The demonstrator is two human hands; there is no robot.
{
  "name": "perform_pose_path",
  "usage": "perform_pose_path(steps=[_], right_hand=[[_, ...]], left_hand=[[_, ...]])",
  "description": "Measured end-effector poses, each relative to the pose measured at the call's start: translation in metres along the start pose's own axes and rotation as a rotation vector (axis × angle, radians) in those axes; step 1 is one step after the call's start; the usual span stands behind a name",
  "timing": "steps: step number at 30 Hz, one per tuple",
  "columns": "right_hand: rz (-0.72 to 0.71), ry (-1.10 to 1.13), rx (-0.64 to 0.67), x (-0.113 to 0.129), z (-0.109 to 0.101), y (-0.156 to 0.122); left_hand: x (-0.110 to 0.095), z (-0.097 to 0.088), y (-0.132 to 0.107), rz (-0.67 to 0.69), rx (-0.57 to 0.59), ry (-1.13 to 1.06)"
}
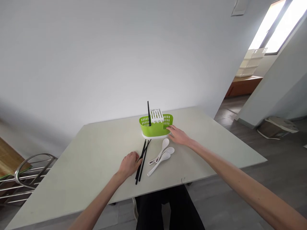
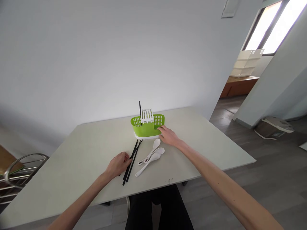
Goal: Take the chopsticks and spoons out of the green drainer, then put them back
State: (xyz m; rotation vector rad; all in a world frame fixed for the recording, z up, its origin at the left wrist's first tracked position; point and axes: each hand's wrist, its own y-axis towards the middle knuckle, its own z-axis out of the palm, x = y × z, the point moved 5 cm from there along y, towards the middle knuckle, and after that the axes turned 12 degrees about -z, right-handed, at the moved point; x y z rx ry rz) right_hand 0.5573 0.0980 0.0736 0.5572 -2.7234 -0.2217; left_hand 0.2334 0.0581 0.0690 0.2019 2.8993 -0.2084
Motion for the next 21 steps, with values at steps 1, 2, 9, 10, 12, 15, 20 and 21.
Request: perform_pose_path(steps=[1, 2, 9, 10, 12, 15, 20, 21], right_hand=[[-0.003, 0.010, 0.002, -0.001, -0.001, -0.002], [-0.007, 0.022, -0.001, -0.001, -0.003, -0.004], [0.026, 0.143, -0.209, -0.019, -0.012, -0.055], [0.040, 0.160, -0.251, -0.024, -0.012, -0.066], [0.056, 0.194, -0.329, -0.031, -0.011, -0.089], [0.062, 0.241, -0.427, -0.033, -0.012, -0.116], [0.073, 0.293, -0.474, -0.014, -0.019, -0.135], [0.070, 0.299, -0.473, -0.009, -0.021, -0.134]], left_hand=[[-0.001, -0.003, 0.000, -0.002, 0.008, 0.033], [-0.002, -0.006, -0.001, -0.002, 0.012, 0.068], [-0.009, -0.019, -0.009, -0.037, 0.045, 0.380], [-0.010, -0.020, -0.008, -0.039, 0.048, 0.404], [-0.011, -0.022, -0.005, -0.041, 0.056, 0.421], [-0.010, -0.028, 0.000, -0.041, 0.071, 0.434], [0.000, -0.040, 0.005, -0.035, 0.094, 0.410], [0.003, -0.044, 0.006, -0.040, 0.092, 0.377]])
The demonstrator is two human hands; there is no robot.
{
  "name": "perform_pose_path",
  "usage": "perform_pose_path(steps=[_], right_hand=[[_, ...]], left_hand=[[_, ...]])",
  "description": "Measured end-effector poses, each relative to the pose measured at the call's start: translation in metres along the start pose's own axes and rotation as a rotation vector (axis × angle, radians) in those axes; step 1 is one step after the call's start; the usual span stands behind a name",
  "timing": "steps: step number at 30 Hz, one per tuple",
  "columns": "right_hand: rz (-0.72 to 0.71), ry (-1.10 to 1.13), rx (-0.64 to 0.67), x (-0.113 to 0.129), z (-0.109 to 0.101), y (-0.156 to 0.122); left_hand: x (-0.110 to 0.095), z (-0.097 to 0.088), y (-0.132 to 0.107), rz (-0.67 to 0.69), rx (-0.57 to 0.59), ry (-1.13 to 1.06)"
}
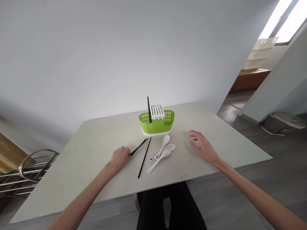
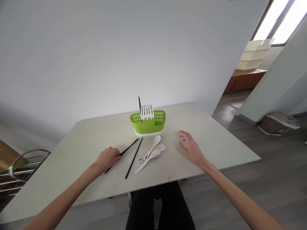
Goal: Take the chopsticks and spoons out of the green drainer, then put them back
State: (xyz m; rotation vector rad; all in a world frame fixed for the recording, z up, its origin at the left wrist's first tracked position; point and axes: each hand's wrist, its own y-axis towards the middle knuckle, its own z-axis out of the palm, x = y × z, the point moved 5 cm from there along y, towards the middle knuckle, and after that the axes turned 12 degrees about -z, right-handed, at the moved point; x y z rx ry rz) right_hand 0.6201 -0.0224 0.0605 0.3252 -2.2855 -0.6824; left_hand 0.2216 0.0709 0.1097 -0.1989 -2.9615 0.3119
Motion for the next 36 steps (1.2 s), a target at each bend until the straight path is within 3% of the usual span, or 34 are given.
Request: perform_pose_path(steps=[4, 7, 12, 14, 16, 20, 24, 30, 36], right_hand=[[0.012, 0.060, -0.002, 0.028, 0.002, 0.009], [0.063, 0.198, 0.059, 0.063, 0.019, 0.018], [0.141, 0.758, 0.407, 0.149, 0.090, 0.024], [0.180, 0.949, 0.467, 0.175, 0.115, 0.025], [0.211, 1.037, 0.449, 0.188, 0.131, 0.026], [0.287, 1.115, 0.374, 0.184, 0.142, 0.018], [0.351, 1.104, 0.365, 0.172, 0.140, 0.001], [0.473, 1.130, 0.382, 0.168, 0.131, -0.009], [0.473, 1.117, 0.332, 0.168, 0.121, -0.006]], left_hand=[[0.023, -0.016, -0.003, -0.034, -0.048, -0.352], [0.028, -0.028, -0.012, -0.032, 0.015, -0.778], [0.001, -0.037, -0.034, -0.013, 0.172, -1.545], [-0.011, -0.035, -0.040, -0.026, 0.166, -1.661], [-0.017, -0.033, -0.045, -0.032, 0.169, -1.700], [-0.010, -0.029, -0.048, -0.046, 0.149, -1.745], [0.001, -0.026, -0.046, -0.089, 0.066, -1.836], [-0.016, -0.018, -0.047, -0.081, 0.097, -1.869], [-0.028, -0.013, -0.050, -0.050, 0.127, -1.840]])
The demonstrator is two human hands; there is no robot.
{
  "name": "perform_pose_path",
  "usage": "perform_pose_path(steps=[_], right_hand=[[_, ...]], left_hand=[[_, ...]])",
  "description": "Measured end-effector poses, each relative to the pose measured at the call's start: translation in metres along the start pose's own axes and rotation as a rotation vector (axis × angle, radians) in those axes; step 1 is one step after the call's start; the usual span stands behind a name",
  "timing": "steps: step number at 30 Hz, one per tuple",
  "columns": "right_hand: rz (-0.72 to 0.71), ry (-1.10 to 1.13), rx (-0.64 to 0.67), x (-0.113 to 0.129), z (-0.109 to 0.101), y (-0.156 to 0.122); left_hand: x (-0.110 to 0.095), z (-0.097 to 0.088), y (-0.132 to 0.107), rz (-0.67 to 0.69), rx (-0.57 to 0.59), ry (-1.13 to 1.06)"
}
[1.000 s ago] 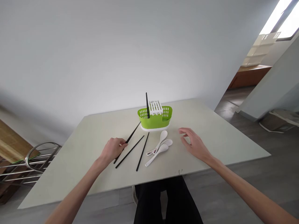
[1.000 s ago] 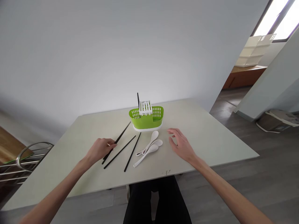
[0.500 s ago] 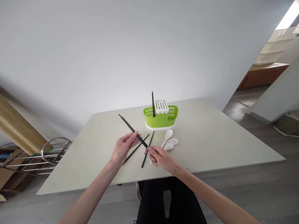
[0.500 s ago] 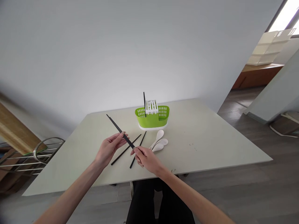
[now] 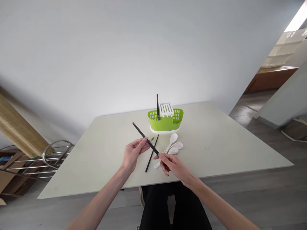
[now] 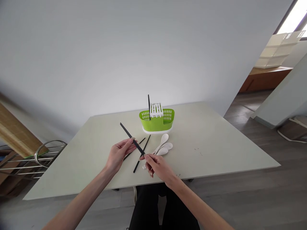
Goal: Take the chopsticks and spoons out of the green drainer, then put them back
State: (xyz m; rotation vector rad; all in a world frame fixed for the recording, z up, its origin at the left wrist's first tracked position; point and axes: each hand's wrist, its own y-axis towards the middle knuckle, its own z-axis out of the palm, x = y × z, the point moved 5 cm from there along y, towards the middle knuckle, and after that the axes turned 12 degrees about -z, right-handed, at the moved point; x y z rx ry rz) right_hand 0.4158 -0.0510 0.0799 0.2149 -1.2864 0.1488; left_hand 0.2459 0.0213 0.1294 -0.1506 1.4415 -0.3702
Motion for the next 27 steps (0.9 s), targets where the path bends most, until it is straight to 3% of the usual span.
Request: perform_pose_path(steps=[7, 10, 13, 15, 18, 20, 22, 27], right_hand=[[-0.023, -0.026, -0.006, -0.011, -0.005, -0.004], [-0.098, -0.087, 0.008, -0.004, -0.016, -0.002], [-0.209, -0.285, -0.075, 0.011, -0.056, -0.005], [-0.254, -0.450, -0.195, 0.018, -0.098, -0.011], [-0.256, -0.599, -0.496, 0.012, -0.171, -0.029], [-0.235, -0.671, -0.649, -0.001, -0.208, -0.041], [-0.198, -0.692, -0.717, -0.017, -0.229, -0.049], [-0.188, -0.672, -0.669, -0.039, -0.235, -0.048]], left_hand=[[-0.002, 0.000, -0.001, 0.001, -0.031, 0.015], [-0.026, 0.000, 0.002, 0.067, -0.057, 0.065], [-0.084, -0.008, 0.015, 0.312, -0.178, 0.052], [-0.128, -0.014, 0.031, 0.514, -0.274, 0.032], [-0.168, -0.009, 0.076, 0.619, -0.282, 0.099], [-0.172, 0.001, 0.111, 0.620, -0.268, 0.133], [-0.162, 0.014, 0.145, 0.548, -0.259, 0.208], [-0.131, 0.039, 0.198, 0.399, -0.269, 0.543]])
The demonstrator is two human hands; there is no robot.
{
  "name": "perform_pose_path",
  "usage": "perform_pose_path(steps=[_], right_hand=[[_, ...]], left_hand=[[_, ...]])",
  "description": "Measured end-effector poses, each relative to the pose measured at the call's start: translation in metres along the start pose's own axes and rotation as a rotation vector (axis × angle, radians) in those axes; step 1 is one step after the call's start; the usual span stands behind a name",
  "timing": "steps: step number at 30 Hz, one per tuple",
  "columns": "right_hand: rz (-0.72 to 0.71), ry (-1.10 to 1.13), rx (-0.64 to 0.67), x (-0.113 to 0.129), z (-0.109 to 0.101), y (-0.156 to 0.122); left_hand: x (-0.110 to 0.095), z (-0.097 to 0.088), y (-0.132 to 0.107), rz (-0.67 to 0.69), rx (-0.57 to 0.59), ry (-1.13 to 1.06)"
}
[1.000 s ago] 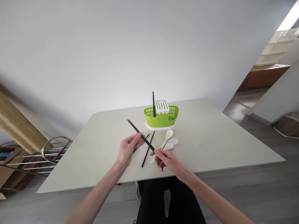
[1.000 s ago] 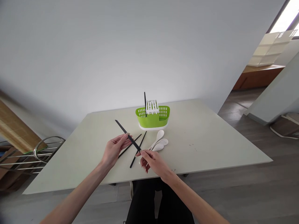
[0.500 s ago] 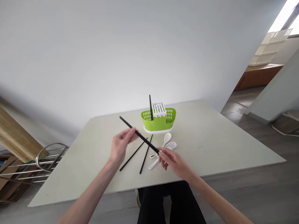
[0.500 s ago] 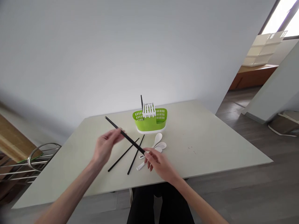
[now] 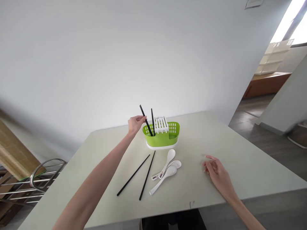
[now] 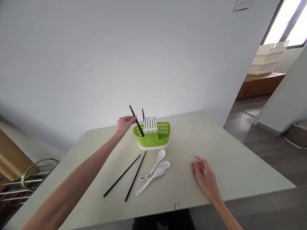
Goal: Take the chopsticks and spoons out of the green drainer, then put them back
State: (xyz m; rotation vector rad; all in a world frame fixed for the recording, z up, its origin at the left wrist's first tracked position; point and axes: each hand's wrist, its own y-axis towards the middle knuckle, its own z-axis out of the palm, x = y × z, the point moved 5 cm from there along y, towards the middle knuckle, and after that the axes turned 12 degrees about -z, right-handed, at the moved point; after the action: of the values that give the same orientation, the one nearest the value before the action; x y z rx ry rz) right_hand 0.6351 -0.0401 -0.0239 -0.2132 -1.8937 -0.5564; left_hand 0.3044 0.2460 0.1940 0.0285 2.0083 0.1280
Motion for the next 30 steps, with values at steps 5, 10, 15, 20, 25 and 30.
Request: perform_pose_path(steps=[5, 10, 15, 20, 25, 30], right_hand=[[0.022, -0.029, 0.006, 0.002, 0.003, 0.000], [0.010, -0.050, 0.024, 0.004, 0.003, 0.002], [0.026, -0.082, 0.018, 0.010, 0.002, 0.003], [-0.008, -0.089, 0.005, 0.012, 0.001, 0.002], [-0.011, -0.121, 0.030, 0.010, 0.001, 0.001], [-0.029, -0.154, 0.029, 0.014, 0.000, 0.001]], left_hand=[[0.016, 0.014, 0.013, -0.037, 0.003, 0.123], [0.028, 0.018, 0.022, -0.037, 0.002, 0.210], [0.024, 0.018, 0.022, 0.015, 0.025, 0.266], [0.024, -0.023, -0.002, 0.078, -0.054, 0.294], [0.087, -0.055, -0.078, 0.079, 0.172, 0.555], [0.146, -0.056, -0.165, 0.018, 0.316, 0.725]])
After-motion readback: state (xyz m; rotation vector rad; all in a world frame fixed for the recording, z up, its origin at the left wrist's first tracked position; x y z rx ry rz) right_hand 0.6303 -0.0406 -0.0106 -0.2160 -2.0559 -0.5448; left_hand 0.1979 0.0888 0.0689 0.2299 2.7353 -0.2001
